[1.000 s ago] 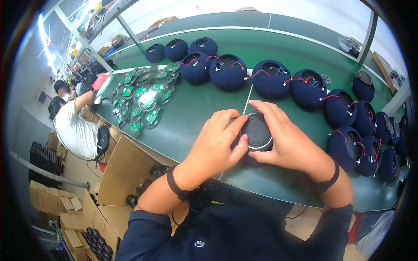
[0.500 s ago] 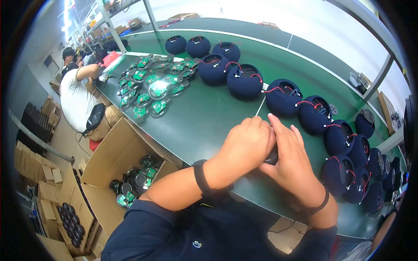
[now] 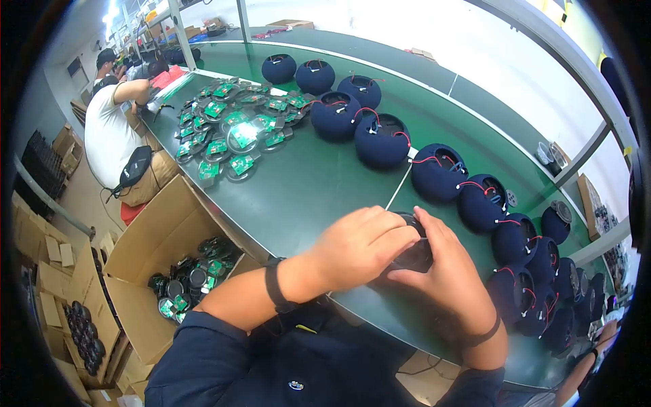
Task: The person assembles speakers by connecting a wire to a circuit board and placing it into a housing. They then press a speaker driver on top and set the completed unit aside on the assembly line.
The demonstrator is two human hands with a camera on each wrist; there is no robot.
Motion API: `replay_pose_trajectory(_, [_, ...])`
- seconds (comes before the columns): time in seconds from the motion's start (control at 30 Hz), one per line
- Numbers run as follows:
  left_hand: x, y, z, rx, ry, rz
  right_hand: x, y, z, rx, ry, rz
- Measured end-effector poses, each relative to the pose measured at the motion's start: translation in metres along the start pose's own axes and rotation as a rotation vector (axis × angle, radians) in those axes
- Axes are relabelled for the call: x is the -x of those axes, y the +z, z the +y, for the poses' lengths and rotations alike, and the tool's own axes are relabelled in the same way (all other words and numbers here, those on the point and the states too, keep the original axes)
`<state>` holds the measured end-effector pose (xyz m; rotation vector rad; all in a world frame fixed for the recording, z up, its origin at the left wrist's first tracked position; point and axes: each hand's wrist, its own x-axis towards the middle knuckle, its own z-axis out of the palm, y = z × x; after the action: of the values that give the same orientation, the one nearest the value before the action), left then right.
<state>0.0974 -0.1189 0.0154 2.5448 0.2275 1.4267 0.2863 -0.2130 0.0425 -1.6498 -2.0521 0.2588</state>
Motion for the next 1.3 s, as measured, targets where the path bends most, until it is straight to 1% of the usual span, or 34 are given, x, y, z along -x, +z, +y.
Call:
replay_pose_trajectory(0.07, [-0.017,-0.017,-0.007,0.022,0.129,0.134,-0.003,-0.001,0.01,-0.028,-0.034,-0.038])
replay_pose_trajectory(0.1, [-0.032,-0.017,-0.013,0.058,0.105,0.194,-0.004,-0.003,0.009,-0.023,-0.028,-0.036])
replay_pose_trajectory(0.13, [-0.049,-0.018,-0.025,0.03,0.108,0.156,-0.005,-0.005,0.006,-0.032,0.013,-0.062])
replay_pose_trajectory(0.17, [-0.065,-0.012,-0.039,0.022,0.068,0.113,-0.005,-0.007,0.004,-0.04,0.054,-0.085])
replay_pose_trajectory(0.2, [-0.082,-0.002,-0.056,0.015,0.03,0.069,-0.006,-0.007,0.004,-0.035,0.06,-0.078])
replay_pose_trajectory(0.27, [-0.115,0.027,-0.103,0.028,0.048,0.005,-0.009,-0.006,0.006,-0.063,0.058,-0.077])
replay_pose_trajectory(0.33, [-0.139,0.058,-0.142,-0.086,-0.062,-0.023,-0.009,-0.006,0.006,-0.071,0.079,-0.062])
replay_pose_trajectory(0.4, [-0.157,0.09,-0.186,-0.177,-0.203,-0.193,-0.008,-0.007,0.005,-0.044,0.103,-0.044])
replay_pose_trajectory(0.43, [-0.161,0.103,-0.202,-0.17,-0.191,-0.191,-0.008,-0.007,0.005,-0.052,0.121,-0.051])
replay_pose_trajectory(0.47, [-0.164,0.117,-0.216,-0.263,-0.28,-0.3,-0.007,-0.005,0.008,-0.02,0.083,-0.03])
replay_pose_trajectory(0.5, [-0.17,0.125,-0.219,-0.359,-0.367,-0.409,-0.008,-0.006,0.007,-0.06,0.09,-0.054])
replay_pose_trajectory(0.53, [-0.173,0.132,-0.223,-0.353,-0.354,-0.409,-0.009,-0.007,0.006,-0.1,0.097,-0.076])
replay_pose_trajectory(0.57, [-0.172,0.137,-0.228,-0.412,-0.341,-0.453,-0.01,-0.011,0.002,-0.127,0.149,-0.111])
replay_pose_trajectory(0.6, [-0.172,0.14,-0.229,-0.472,-0.329,-0.499,-0.011,-0.013,0.002,-0.134,0.167,-0.135])
replay_pose_trajectory(0.67, [-0.171,0.148,-0.23,-0.464,-0.343,-0.491,-0.013,-0.016,0.002,-0.147,0.196,-0.166])
replay_pose_trajectory(0.73, [-0.168,0.159,-0.237,-0.448,-0.366,-0.467,-0.013,-0.015,0.003,-0.143,0.19,-0.156])
replay_pose_trajectory(0.77, [-0.166,0.165,-0.244,-0.43,-0.382,-0.51,-0.012,-0.015,0.004,-0.133,0.176,-0.153])
replay_pose_trajectory(0.8, [-0.165,0.165,-0.242,-0.427,-0.381,-0.514,-0.012,-0.014,0.005,-0.135,0.181,-0.153])
replay_pose_trajectory(0.87, [-0.164,0.162,-0.238,-0.395,-0.415,-0.737,-0.011,-0.011,0.007,-0.121,0.145,-0.14])
replay_pose_trajectory(0.9, [-0.164,0.166,-0.241,-0.395,-0.415,-0.737,-0.01,-0.011,0.008,-0.121,0.144,-0.141])
replay_pose_trajectory(0.97, [-0.163,0.17,-0.247,-0.429,-0.377,-0.619,-0.01,-0.007,0.007,-0.089,0.122,-0.101])
replay_pose_trajectory(1.0, [-0.166,0.162,-0.243,-0.433,-0.379,-0.62,-0.01,-0.004,0.008,-0.092,0.119,-0.102])
replay_pose_trajectory(1.07, [-0.175,0.139,-0.228,-0.288,-0.315,-0.351,-0.008,0.003,0.012,-0.122,0.13,-0.087])
replay_pose_trajectory(1.1, [-0.168,0.133,-0.23,-0.228,-0.19,-0.136,-0.008,0.006,0.012,-0.124,0.128,-0.086])
replay_pose_trajectory(1.13, [-0.161,0.117,-0.219,-0.231,-0.19,-0.137,-0.008,0.008,0.012,-0.11,0.125,-0.076])
replay_pose_trajectory(1.2, [-0.139,0.072,-0.18,0.092,-0.374,-0.298,-0.008,0.008,0.011,-0.095,0.11,-0.068])
replay_pose_trajectory(1.27, [-0.092,0.049,-0.156,0.293,-0.332,-0.279,-0.011,0.006,0.01,-0.11,0.072,-0.055])
replay_pose_trajectory(1.3, [-0.072,0.038,-0.148,0.275,-0.384,-0.361,-0.012,0.003,0.006,-0.112,0.1,-0.072])
